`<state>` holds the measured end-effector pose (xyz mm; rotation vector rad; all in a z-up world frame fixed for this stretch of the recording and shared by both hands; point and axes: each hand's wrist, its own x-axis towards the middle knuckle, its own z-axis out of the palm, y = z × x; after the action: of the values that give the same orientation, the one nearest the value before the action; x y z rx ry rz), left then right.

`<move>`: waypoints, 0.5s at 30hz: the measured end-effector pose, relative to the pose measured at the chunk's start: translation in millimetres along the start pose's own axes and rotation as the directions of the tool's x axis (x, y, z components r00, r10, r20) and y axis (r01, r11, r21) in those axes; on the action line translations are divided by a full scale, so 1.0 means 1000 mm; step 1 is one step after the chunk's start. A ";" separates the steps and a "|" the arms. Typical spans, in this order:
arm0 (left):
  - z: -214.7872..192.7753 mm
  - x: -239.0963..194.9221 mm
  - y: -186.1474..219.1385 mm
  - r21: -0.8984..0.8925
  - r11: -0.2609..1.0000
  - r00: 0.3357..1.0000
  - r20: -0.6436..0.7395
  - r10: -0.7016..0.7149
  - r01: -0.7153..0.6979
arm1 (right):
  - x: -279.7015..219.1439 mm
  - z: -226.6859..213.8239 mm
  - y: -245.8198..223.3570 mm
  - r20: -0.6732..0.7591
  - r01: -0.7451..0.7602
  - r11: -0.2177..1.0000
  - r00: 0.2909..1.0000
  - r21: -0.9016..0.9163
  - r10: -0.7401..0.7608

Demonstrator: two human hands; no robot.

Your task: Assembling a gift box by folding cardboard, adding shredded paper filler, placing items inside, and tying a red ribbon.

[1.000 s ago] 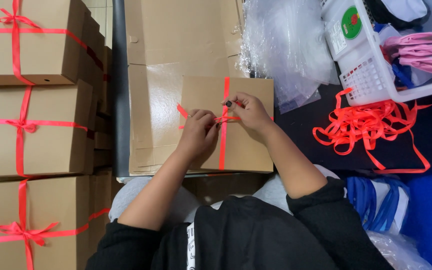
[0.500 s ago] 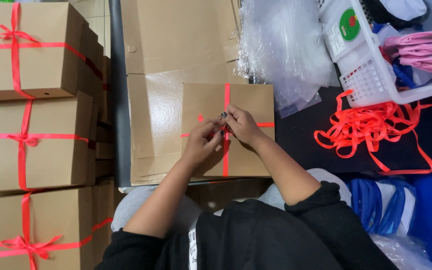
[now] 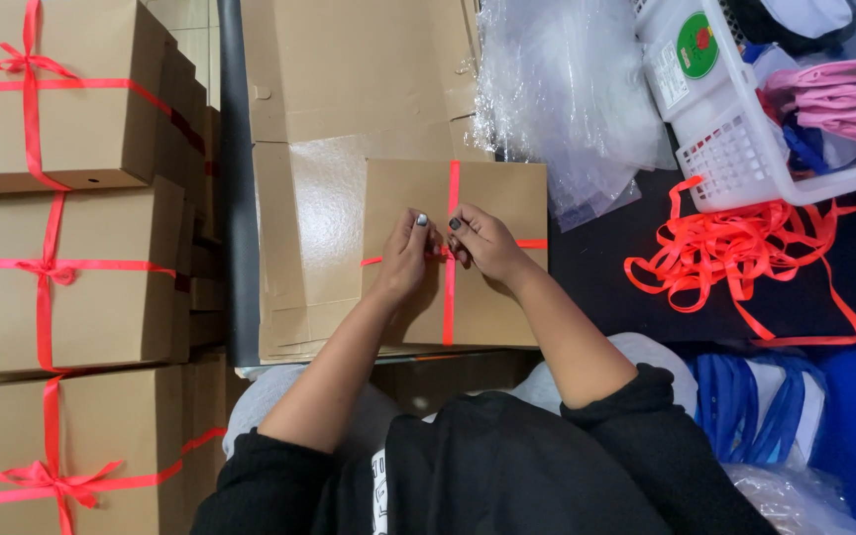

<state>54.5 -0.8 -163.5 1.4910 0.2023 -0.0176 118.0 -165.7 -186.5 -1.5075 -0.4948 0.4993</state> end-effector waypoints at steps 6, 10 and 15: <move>0.007 0.001 -0.019 -0.091 0.994 0.998 0.022 0.064 -0.062 | -0.002 -0.005 0.006 0.035 -0.034 0.998 0.999 0.045 0.033; 0.010 0.002 -0.024 -0.289 0.955 0.998 -0.034 0.059 -0.066 | -0.006 -0.001 -0.005 -0.021 -0.036 0.994 0.999 0.107 0.039; 0.012 0.000 -0.023 -0.470 0.880 0.994 -0.104 0.023 -0.070 | -0.005 -0.001 0.001 -0.069 0.025 0.996 0.997 0.084 -0.019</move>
<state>52.9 -14.4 -185.2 1.0048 0.2295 0.1352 114.5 -170.0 -187.1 -1.4318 -0.4315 0.4453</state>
